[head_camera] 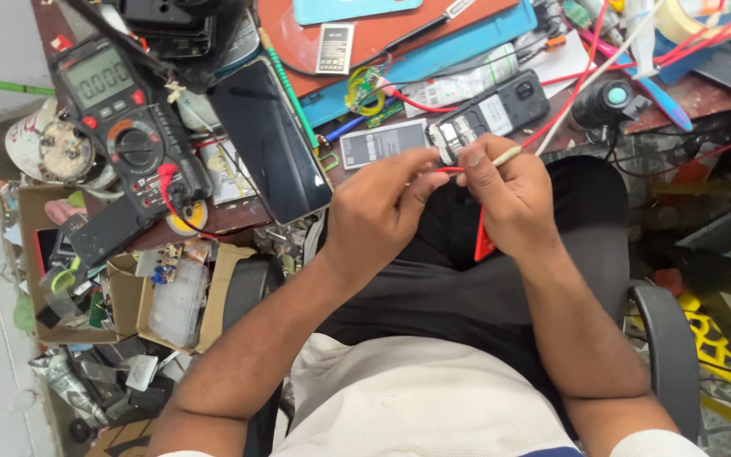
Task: The person sits at a cluttered workbench holding a disassembled phone, strips the end of a red wire with pliers, and touches multimeter probes to the phone's internal components to test it. They then handle the phone and place it on the bench.
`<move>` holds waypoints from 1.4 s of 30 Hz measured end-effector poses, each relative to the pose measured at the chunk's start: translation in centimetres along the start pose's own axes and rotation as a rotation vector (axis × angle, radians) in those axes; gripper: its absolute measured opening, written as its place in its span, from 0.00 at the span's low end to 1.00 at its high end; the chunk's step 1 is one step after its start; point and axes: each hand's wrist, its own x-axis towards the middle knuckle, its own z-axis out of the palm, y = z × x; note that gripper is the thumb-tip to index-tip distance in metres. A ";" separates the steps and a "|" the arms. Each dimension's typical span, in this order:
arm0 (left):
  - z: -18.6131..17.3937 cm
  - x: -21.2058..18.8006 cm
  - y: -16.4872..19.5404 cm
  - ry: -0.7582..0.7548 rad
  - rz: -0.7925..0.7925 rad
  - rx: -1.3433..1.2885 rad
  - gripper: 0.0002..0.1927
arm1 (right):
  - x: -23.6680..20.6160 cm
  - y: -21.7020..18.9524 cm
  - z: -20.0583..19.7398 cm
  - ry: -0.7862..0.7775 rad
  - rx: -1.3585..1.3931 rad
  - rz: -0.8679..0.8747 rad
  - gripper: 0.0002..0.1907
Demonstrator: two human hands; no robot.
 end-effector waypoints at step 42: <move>0.2 -0.6 -4.8 -0.703 -1.018 -1.488 0.14 | 1.9 1.4 -2.0 -0.275 0.190 0.160 0.20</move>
